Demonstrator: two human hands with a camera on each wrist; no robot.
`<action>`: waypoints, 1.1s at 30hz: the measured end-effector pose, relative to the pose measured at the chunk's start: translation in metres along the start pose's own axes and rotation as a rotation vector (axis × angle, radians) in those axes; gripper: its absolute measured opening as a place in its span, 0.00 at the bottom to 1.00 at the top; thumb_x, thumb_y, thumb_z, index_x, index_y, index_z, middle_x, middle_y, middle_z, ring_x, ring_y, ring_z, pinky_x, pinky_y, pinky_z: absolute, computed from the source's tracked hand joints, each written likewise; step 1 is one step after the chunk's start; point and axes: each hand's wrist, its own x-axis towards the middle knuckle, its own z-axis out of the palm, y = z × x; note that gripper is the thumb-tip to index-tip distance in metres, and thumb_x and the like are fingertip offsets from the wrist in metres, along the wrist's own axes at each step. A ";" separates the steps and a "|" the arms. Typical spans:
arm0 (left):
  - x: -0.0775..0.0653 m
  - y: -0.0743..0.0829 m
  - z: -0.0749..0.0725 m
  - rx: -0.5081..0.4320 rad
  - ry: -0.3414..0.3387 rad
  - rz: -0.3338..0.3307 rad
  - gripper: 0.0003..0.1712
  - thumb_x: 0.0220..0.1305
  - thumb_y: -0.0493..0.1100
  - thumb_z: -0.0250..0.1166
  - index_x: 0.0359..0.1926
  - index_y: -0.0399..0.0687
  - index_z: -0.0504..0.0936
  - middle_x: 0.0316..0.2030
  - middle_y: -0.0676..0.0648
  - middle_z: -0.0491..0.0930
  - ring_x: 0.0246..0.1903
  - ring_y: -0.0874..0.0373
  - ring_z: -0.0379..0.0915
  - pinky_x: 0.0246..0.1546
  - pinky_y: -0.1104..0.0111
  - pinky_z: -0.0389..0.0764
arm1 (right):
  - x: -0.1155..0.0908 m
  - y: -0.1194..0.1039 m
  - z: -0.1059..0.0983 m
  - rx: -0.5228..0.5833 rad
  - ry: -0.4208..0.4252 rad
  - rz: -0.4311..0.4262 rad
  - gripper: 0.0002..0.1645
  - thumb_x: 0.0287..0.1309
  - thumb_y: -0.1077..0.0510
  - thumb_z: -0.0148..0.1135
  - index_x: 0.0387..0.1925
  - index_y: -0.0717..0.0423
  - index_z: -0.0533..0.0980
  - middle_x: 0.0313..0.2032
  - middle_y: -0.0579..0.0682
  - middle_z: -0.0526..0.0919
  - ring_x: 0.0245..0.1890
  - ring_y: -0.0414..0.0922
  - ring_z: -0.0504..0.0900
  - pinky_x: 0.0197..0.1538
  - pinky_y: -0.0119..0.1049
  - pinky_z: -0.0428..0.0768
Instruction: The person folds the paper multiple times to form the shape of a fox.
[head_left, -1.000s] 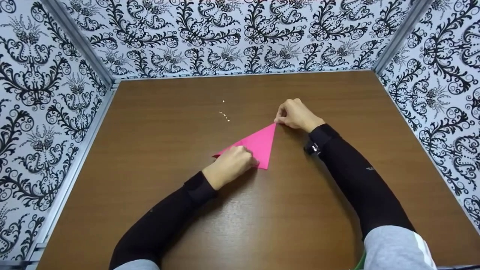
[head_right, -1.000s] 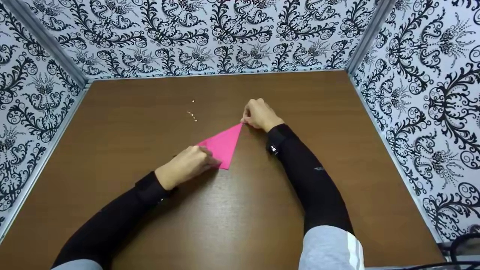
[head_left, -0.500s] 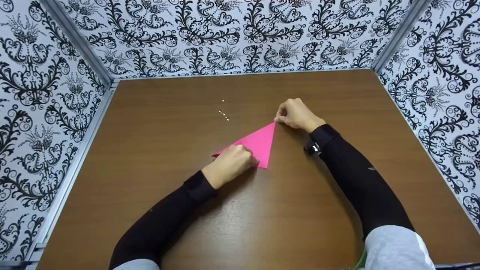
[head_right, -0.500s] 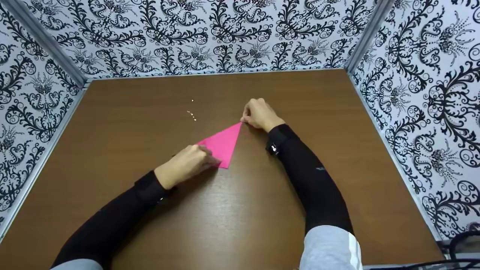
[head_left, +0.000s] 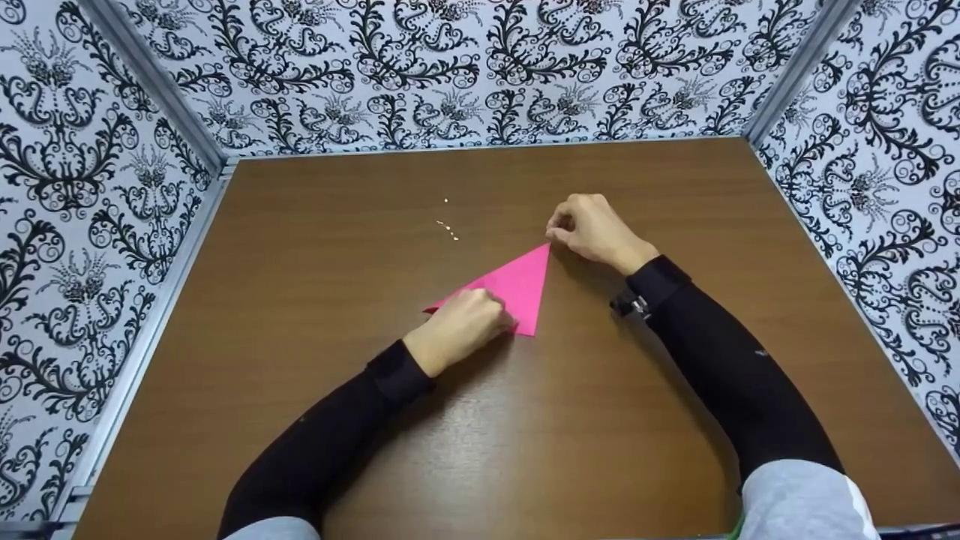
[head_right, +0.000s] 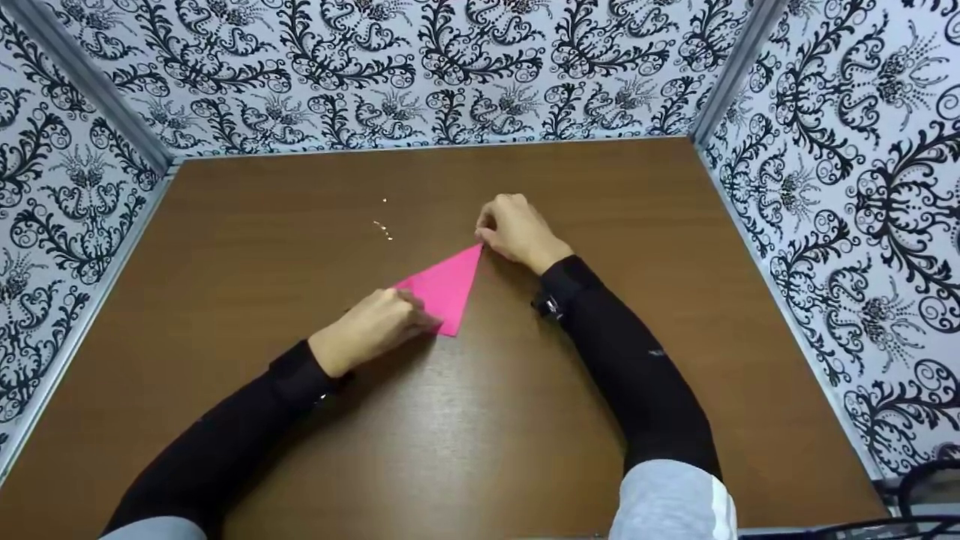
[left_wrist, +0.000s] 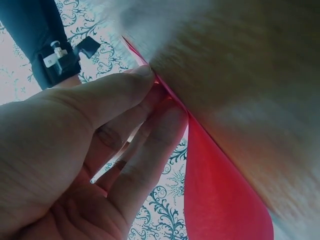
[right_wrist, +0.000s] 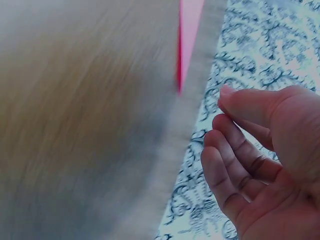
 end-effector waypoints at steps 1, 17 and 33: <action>0.000 0.000 0.000 -0.002 0.000 -0.001 0.17 0.73 0.25 0.70 0.29 0.45 0.92 0.24 0.46 0.86 0.26 0.57 0.73 0.32 0.60 0.84 | -0.002 -0.003 -0.001 0.003 0.003 -0.013 0.06 0.74 0.61 0.79 0.45 0.60 0.95 0.42 0.61 0.93 0.45 0.59 0.91 0.55 0.54 0.89; 0.000 -0.001 -0.001 0.025 -0.028 -0.038 0.13 0.76 0.33 0.75 0.32 0.49 0.94 0.27 0.47 0.89 0.27 0.59 0.73 0.34 0.59 0.87 | -0.041 -0.044 0.016 0.087 -0.090 -0.192 0.07 0.72 0.66 0.79 0.49 0.63 0.94 0.44 0.60 0.93 0.42 0.55 0.95 0.48 0.48 0.97; 0.000 -0.001 0.001 0.066 -0.009 -0.013 0.15 0.75 0.32 0.73 0.29 0.48 0.92 0.27 0.46 0.88 0.27 0.53 0.78 0.34 0.57 0.89 | -0.061 -0.058 0.039 0.027 -0.171 -0.326 0.03 0.67 0.68 0.82 0.42 0.63 0.94 0.40 0.59 0.91 0.41 0.55 0.93 0.49 0.49 0.95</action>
